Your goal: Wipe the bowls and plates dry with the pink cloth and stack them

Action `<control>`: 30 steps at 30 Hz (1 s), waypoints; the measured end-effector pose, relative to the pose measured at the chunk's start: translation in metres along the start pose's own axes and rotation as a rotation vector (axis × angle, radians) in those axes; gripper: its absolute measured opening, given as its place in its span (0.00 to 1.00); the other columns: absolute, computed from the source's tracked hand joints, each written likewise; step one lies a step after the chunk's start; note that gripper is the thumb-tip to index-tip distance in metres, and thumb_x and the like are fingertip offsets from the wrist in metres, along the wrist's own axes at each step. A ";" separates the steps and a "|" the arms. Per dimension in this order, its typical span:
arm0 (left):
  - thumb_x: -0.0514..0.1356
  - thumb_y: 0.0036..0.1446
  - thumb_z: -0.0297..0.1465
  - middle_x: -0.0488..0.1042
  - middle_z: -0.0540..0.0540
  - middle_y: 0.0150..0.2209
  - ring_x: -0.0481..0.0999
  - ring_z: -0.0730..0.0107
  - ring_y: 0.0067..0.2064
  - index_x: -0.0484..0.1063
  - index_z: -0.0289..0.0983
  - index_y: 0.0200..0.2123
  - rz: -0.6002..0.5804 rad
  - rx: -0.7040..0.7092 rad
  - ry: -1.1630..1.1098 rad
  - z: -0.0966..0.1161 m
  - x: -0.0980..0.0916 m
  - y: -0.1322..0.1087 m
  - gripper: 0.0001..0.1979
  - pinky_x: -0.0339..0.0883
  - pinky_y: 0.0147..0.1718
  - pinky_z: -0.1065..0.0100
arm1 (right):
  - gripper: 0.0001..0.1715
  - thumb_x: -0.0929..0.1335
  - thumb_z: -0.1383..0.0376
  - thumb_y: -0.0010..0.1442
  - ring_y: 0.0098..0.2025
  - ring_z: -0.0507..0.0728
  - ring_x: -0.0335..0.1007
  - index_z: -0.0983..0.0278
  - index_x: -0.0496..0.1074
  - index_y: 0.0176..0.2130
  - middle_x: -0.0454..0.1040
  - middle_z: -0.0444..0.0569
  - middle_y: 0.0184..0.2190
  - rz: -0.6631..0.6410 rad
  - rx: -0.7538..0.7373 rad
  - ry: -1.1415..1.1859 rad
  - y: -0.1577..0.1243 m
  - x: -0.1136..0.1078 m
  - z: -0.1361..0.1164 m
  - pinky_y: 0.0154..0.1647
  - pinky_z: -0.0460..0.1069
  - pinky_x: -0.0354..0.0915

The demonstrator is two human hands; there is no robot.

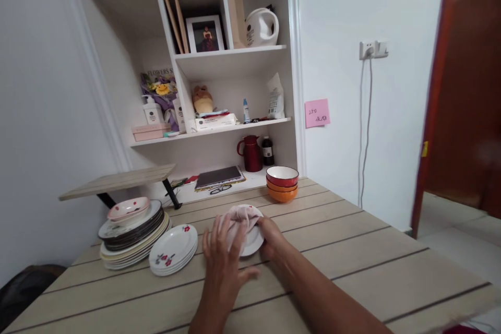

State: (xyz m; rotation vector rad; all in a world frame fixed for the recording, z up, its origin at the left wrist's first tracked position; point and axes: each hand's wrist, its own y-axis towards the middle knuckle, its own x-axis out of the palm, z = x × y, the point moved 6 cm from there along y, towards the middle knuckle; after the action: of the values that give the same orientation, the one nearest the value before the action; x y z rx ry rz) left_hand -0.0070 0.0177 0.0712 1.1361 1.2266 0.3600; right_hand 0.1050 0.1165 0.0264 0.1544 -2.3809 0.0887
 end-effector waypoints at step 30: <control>0.45 0.68 0.28 0.39 0.42 0.74 0.41 0.57 0.73 0.42 0.44 0.71 -0.148 -0.196 -0.519 -0.013 0.025 -0.002 0.30 0.48 0.68 0.48 | 0.16 0.74 0.57 0.55 0.30 0.55 0.76 0.63 0.75 0.42 0.82 0.46 0.32 -0.088 0.102 -0.075 -0.032 0.029 0.013 0.33 0.48 0.69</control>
State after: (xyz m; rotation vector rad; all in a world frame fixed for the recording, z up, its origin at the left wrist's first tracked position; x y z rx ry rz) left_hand -0.0096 0.0419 0.0571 0.8886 0.7904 0.0600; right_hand 0.0796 0.0813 0.0377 0.3157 -2.4418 0.1657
